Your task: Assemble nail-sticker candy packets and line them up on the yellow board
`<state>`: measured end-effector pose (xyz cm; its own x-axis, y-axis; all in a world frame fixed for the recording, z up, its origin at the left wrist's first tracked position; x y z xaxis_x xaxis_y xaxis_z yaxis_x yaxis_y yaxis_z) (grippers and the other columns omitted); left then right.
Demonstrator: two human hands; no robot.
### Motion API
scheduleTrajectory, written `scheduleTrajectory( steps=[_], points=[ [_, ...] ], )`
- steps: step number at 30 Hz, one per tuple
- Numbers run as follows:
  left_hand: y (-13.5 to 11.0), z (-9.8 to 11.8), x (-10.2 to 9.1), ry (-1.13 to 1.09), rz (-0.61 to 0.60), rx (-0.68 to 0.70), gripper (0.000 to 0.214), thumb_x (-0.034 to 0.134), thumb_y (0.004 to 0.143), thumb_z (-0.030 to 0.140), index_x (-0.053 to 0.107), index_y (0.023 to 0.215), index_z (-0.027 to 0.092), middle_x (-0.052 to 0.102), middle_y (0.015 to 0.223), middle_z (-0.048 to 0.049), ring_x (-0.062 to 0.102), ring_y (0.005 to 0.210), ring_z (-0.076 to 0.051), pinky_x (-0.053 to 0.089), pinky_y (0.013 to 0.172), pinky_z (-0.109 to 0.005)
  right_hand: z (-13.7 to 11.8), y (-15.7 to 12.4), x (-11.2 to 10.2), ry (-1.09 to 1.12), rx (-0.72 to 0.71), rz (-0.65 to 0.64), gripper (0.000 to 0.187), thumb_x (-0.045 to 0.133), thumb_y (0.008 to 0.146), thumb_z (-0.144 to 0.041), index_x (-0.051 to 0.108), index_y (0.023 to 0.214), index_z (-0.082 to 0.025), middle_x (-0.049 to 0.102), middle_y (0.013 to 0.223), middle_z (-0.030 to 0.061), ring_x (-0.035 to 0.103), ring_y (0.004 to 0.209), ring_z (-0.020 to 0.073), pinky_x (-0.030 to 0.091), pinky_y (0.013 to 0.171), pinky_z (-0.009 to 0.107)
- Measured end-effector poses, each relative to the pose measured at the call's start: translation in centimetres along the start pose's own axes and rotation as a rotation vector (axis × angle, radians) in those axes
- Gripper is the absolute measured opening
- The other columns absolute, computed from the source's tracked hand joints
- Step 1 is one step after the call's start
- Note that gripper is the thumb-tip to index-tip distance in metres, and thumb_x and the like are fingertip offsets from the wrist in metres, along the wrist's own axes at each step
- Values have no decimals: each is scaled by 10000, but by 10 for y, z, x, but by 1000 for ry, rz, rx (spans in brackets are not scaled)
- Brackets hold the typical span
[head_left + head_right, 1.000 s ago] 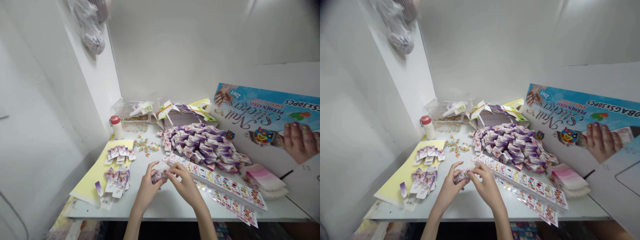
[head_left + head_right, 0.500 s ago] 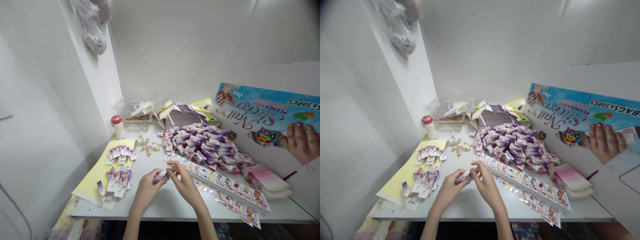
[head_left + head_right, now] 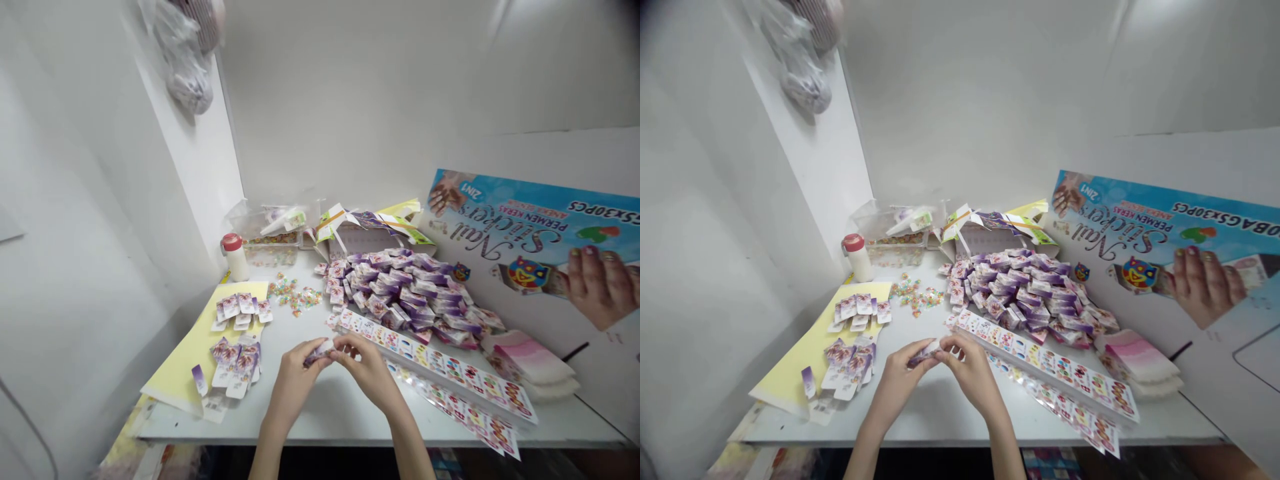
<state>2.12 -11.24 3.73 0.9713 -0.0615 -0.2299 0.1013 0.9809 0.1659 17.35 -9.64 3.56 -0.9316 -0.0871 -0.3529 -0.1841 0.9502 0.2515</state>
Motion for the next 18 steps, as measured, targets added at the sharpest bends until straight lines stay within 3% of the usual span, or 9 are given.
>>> scheduleTrajectory(
  steps=[7, 10, 14, 18],
  points=[
    [-1, -6, 1, -66, -146, -104, 286, 625, 742, 299, 708, 993, 190, 670, 809, -15, 550, 692, -160, 483, 617, -257, 18, 2, 1, 231, 140, 66, 181, 682, 697, -350, 656, 708, -172, 656, 688, 26, 575, 657, 183, 412, 621, 285],
    [0, -10, 0, -83, -139, -134, 305, 632, 743, 310, 695, 1010, 179, 648, 796, -19, 542, 706, -161, 497, 604, -255, 14, 3, 2, 161, 123, 90, 160, 674, 703, -338, 672, 672, -181, 663, 681, 28, 579, 660, 189, 417, 626, 291],
    [2, -16, -4, -174, -87, -137, 452, 652, 745, 337, 596, 1169, 190, 627, 817, -27, 546, 685, -148, 508, 569, -248, 4, 2, -1, 77, 44, 33, 190, 630, 770, -374, 742, 758, -222, 656, 784, 46, 584, 797, 212, 429, 762, 334],
    [0, -12, -5, -281, -92, -65, 424, 637, 778, 349, 533, 1166, 214, 575, 752, 3, 544, 678, -139, 528, 561, -248, 7, 0, 1, 330, 128, -4, 277, 672, 728, -464, 736, 859, -228, 606, 872, 55, 563, 820, 201, 449, 734, 321]
  ],
)
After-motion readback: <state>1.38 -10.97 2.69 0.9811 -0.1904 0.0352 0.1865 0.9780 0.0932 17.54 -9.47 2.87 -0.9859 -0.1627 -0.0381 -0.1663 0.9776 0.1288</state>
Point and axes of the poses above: each hand's wrist, its own y-axis towards the middle knuckle, its own x-axis out of the palm, z = x × y, the point moved 2 cm from there along y, towards the middle knuckle
